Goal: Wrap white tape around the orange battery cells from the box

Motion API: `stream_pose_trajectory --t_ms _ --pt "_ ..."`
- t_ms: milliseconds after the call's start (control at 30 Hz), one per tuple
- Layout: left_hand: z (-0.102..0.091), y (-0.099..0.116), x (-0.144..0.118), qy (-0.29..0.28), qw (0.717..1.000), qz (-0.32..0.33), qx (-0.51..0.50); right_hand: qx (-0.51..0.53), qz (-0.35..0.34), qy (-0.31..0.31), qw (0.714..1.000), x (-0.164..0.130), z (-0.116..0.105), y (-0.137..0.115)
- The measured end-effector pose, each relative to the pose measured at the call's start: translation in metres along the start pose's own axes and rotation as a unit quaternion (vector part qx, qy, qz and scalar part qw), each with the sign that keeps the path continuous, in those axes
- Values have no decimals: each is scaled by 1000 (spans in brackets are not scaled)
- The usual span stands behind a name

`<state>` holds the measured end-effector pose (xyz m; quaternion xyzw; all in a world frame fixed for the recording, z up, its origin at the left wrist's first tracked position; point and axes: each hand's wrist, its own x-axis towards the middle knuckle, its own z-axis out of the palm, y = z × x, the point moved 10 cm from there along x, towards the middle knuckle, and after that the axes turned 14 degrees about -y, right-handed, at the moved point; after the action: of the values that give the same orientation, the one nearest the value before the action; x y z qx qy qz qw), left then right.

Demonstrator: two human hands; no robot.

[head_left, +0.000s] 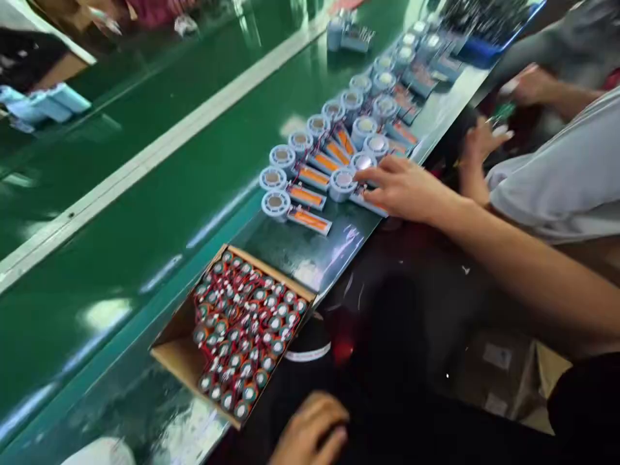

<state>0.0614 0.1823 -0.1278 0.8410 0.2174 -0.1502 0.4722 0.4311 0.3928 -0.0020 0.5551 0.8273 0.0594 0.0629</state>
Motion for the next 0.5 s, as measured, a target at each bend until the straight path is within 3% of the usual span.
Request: stream_pose_trajectory --t_ms 33,100,167,233,300,367,433,500 --pt "14 -30 4 25 998 -58 -20 21 15 5 1000 -2 1 2" --pt "20 -99 5 144 968 -194 -63 40 50 -3 998 -2 -2 2" --pt "25 -144 16 189 948 -238 -98 21 104 5 994 -6 -15 0" --pt "23 -168 29 217 938 -233 -139 -7 168 71 983 -20 -39 -7" --pt "15 -180 34 248 926 -231 -166 -6 211 187 959 -49 -61 -23" --pt "4 -183 35 281 914 -241 -169 26 216 294 931 -85 -65 -55" --pt "-9 -168 38 318 905 -232 -160 108 198 348 910 -117 -44 -97" --pt "-19 -130 49 344 908 -188 -149 264 156 308 900 -129 3 -151"
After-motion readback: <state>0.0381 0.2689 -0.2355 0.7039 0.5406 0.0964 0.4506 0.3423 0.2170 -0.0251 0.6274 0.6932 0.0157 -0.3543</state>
